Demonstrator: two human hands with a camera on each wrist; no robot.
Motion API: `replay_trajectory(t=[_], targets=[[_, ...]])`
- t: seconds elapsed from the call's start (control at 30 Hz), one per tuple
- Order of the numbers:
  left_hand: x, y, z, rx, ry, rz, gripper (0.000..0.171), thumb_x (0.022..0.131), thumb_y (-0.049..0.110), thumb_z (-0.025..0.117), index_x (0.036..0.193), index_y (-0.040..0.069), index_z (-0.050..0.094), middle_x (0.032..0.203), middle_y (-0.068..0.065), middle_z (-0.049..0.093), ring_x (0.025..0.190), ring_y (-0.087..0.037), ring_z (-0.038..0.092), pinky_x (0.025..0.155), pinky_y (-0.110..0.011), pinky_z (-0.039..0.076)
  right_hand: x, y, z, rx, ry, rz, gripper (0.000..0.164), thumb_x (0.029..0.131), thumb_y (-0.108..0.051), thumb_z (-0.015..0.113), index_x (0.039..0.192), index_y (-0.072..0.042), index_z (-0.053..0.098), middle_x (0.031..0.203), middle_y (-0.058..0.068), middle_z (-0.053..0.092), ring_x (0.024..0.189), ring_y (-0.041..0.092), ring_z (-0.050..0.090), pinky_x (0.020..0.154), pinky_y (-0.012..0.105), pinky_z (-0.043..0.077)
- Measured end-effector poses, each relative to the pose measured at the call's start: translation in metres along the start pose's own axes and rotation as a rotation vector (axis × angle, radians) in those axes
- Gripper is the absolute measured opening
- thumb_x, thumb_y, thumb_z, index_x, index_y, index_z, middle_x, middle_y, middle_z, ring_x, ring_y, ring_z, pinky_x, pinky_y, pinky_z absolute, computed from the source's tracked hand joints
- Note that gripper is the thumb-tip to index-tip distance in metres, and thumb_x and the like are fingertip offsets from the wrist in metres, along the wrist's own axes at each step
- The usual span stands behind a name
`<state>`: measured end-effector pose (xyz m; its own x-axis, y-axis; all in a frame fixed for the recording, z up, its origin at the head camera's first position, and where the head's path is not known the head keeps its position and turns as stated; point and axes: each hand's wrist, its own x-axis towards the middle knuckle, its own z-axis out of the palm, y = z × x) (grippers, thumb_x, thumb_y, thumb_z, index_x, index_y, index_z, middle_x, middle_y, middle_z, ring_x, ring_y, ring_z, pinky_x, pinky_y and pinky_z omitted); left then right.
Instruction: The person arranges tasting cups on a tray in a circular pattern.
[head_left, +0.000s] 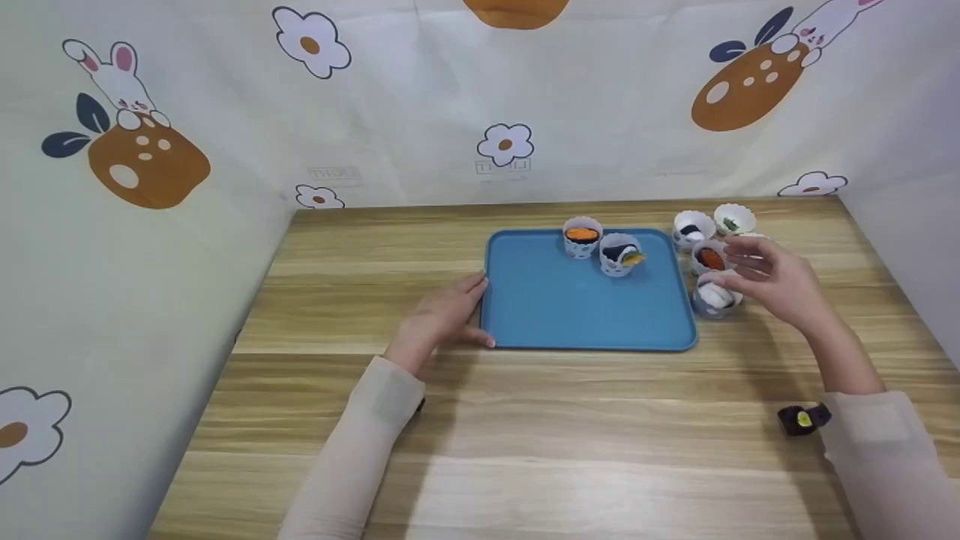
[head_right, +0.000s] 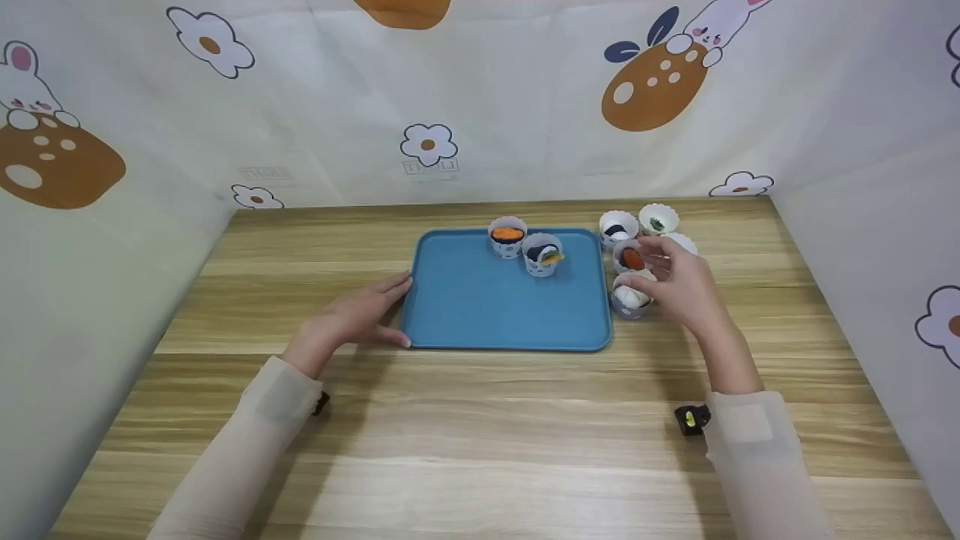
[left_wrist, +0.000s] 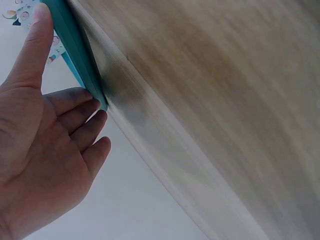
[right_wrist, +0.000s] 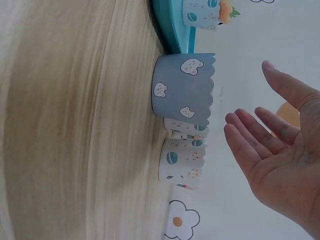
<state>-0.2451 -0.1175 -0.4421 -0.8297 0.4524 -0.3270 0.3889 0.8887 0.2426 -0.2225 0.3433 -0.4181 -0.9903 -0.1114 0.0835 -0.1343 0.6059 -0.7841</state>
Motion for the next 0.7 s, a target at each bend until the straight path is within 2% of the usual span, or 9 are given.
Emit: replay_trajectory(t=[0.03,0.1,0.23,0.3,0.37,0.43,0.5,0.57,0.7], targets=[[0.000,0.000,0.000,-0.001,-0.001,-0.001,0.107,0.082,0.053,0.076,0.160,0.008,0.019,0.169,-0.006,0.013,0.156,-0.024,0.015,0.127,-0.040,0.020,0.000,0.002,0.000,0.009,0.000,-0.006,0.062,0.092,-0.018,0.072,0.143,0.005,0.046,0.138,0.034,0.052,0.108,-0.015,0.055,0.084,-0.001,0.045],[0.000,0.000,0.000,-0.003,-0.004,-0.004,0.107,0.082,0.053,0.076,0.160,0.009,0.018,0.169,-0.006,0.012,0.156,-0.024,0.015,0.127,-0.040,0.020,0.000,0.005,0.000,0.024,-0.005,-0.012,0.062,0.092,-0.016,0.072,0.142,0.008,0.045,0.138,0.036,0.051,0.103,-0.022,0.051,0.083,-0.001,0.045],[0.000,0.000,0.000,0.002,-0.009,-0.009,0.107,0.082,0.054,0.076,0.160,0.009,0.017,0.170,-0.005,0.011,0.156,-0.024,0.014,0.127,-0.040,0.020,-0.001,0.008,0.000,0.019,-0.003,-0.006,0.061,0.092,-0.015,0.072,0.141,0.010,0.045,0.136,0.035,0.052,0.100,-0.022,0.050,0.082,-0.001,0.045],[0.000,0.000,0.000,0.008,-0.008,-0.008,0.107,0.082,0.053,0.076,0.160,0.009,0.017,0.170,-0.006,0.011,0.156,-0.024,0.015,0.127,-0.040,0.020,-0.002,0.009,0.000,0.020,0.002,-0.006,0.060,0.092,-0.014,0.073,0.139,0.011,0.046,0.132,0.026,0.058,0.099,-0.022,0.051,0.081,0.000,0.046],[0.001,0.000,0.000,0.023,-0.008,-0.004,0.107,0.082,0.054,0.076,0.160,0.008,0.018,0.169,-0.006,0.012,0.156,-0.024,0.015,0.126,-0.040,0.022,-0.003,0.011,0.000,0.031,0.004,-0.008,0.059,0.091,-0.013,0.073,0.138,0.011,0.047,0.124,0.006,0.064,0.098,-0.022,0.052,0.079,0.001,0.048],[0.001,0.000,0.000,0.037,-0.008,-0.001,0.107,0.082,0.054,0.076,0.160,0.008,0.019,0.169,-0.006,0.012,0.156,-0.024,0.016,0.126,-0.040,0.023,-0.003,0.013,0.000,0.041,0.005,-0.012,0.059,0.090,-0.013,0.074,0.136,0.012,0.047,0.114,-0.016,0.062,0.097,-0.021,0.053,0.078,0.002,0.049],[0.002,0.000,0.000,0.052,-0.011,-0.001,0.107,0.082,0.054,0.076,0.160,0.008,0.018,0.169,-0.005,0.012,0.156,-0.023,0.017,0.126,-0.039,0.024,-0.003,0.016,0.000,0.061,0.002,-0.015,0.059,0.090,-0.012,0.074,0.136,0.013,0.047,0.107,-0.031,0.056,0.097,-0.021,0.054,0.078,0.002,0.049],[0.002,0.000,0.000,0.052,-0.013,-0.002,0.107,0.082,0.054,0.076,0.160,0.008,0.018,0.169,-0.005,0.012,0.156,-0.023,0.016,0.126,-0.040,0.023,-0.003,0.018,-0.001,0.069,0.005,-0.020,0.059,0.090,-0.011,0.074,0.135,0.013,0.046,0.104,-0.036,0.053,0.096,-0.020,0.055,0.078,0.002,0.049],[0.001,0.000,0.000,0.041,-0.009,-0.003,0.107,0.082,0.054,0.076,0.160,0.008,0.018,0.169,-0.006,0.013,0.156,-0.024,0.017,0.126,-0.040,0.023,-0.004,0.022,-0.001,0.083,0.005,-0.010,0.059,0.090,-0.011,0.074,0.136,0.014,0.046,0.104,-0.037,0.054,0.096,-0.020,0.056,0.077,0.004,0.051]])
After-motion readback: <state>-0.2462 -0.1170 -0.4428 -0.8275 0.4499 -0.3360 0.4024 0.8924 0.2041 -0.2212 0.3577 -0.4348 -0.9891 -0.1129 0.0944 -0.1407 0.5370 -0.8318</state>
